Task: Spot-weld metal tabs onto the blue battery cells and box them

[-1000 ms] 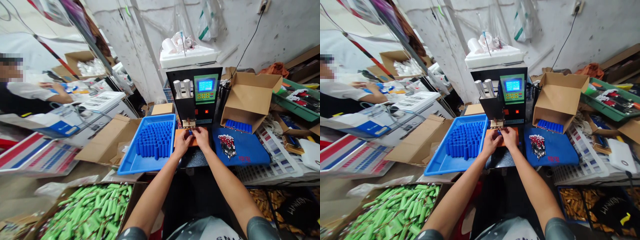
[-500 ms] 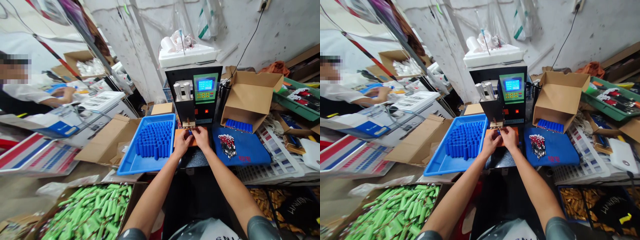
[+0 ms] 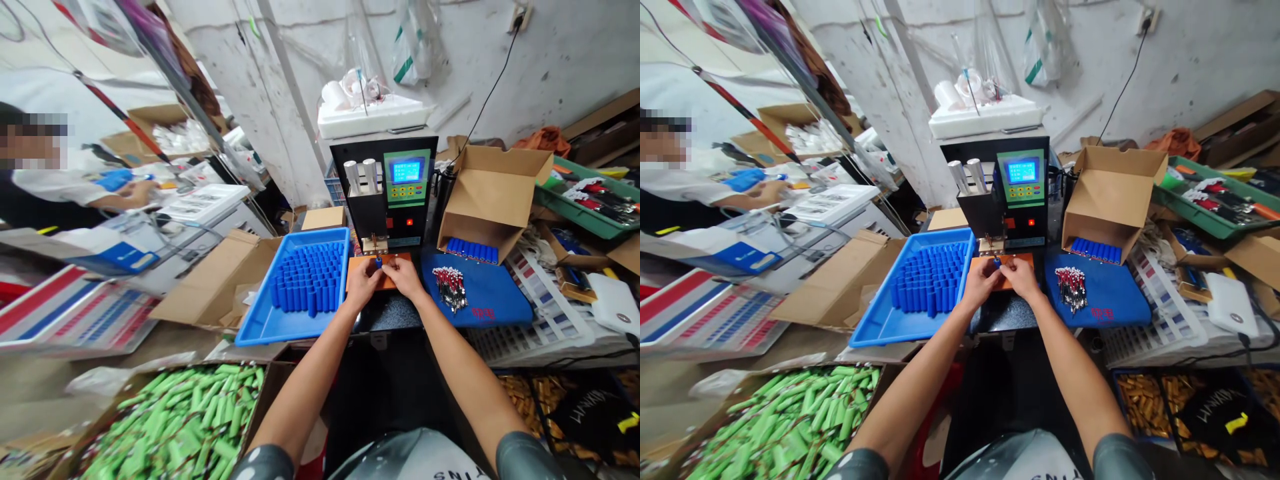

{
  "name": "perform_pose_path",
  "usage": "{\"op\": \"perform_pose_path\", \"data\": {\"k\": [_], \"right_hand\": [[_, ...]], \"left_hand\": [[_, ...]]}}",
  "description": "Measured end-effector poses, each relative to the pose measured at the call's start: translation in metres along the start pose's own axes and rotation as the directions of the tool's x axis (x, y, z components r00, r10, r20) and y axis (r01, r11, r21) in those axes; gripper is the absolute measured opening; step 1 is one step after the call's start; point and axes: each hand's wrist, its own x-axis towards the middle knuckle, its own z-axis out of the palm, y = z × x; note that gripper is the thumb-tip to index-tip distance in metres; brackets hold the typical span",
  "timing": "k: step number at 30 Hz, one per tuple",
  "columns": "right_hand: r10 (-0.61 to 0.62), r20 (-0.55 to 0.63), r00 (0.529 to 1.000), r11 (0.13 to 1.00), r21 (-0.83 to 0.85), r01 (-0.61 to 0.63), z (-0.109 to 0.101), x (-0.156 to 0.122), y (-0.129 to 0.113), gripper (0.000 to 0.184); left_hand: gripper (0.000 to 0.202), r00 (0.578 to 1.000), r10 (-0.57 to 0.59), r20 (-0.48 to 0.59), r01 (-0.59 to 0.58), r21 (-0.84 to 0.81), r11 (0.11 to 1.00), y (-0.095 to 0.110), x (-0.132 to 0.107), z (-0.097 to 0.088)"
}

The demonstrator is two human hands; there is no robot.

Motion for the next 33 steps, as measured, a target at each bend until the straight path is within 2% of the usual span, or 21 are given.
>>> {"op": "perform_pose_path", "data": {"k": [3, 5, 8, 12, 16, 21, 24, 29, 33], "right_hand": [[0.014, 0.002, 1.0, 1.0, 0.017, -0.014, 0.0, 0.001, 0.002, 0.028], [0.023, 0.005, 1.0, 0.999, 0.042, -0.023, 0.0, 0.001, 0.003, 0.029], [0.04, 0.008, 0.999, 0.997, 0.059, -0.041, -0.001, 0.002, 0.005, 0.031], [0.057, -0.004, 0.998, 0.997, 0.057, -0.057, 0.0, 0.002, 0.007, 0.032], [0.057, -0.01, 0.998, 0.998, 0.038, -0.057, 0.0, 0.002, 0.007, 0.033], [0.013, 0.132, 0.991, 0.998, 0.058, -0.021, -0.006, -0.001, 0.004, 0.026], [-0.007, 0.18, 0.984, 0.999, 0.036, 0.001, -0.007, -0.002, 0.004, 0.026], [0.023, 0.251, 0.968, 0.999, 0.032, -0.032, -0.009, -0.001, 0.005, 0.03], [0.025, 0.231, 0.973, 0.999, 0.035, -0.034, -0.011, -0.001, 0.001, 0.03]], "left_hand": [[0.031, 0.999, -0.028, -0.014, 0.029, 0.025, 0.999, 0.008, -0.003, -0.009], [0.027, 0.999, -0.025, -0.042, 0.029, 0.101, 0.994, 0.012, -0.009, -0.016], [0.017, 0.999, 0.051, -0.016, -0.044, 0.302, 0.952, 0.015, -0.023, -0.025], [0.012, 0.99, 0.127, 0.066, -0.143, 0.498, 0.855, 0.019, -0.036, -0.021], [0.012, 0.989, 0.134, 0.055, -0.144, 0.497, 0.856, 0.021, -0.035, -0.012], [0.011, 0.991, 0.128, 0.044, -0.133, 0.479, 0.867, 0.021, -0.031, -0.011], [0.01, 0.987, 0.143, 0.077, -0.162, 0.518, 0.84, 0.024, -0.028, -0.012], [0.01, 0.978, 0.152, 0.145, -0.209, 0.583, 0.785, 0.032, -0.024, -0.01], [0.009, 0.978, 0.168, 0.123, -0.208, 0.521, 0.828, 0.033, -0.026, -0.011]]}}
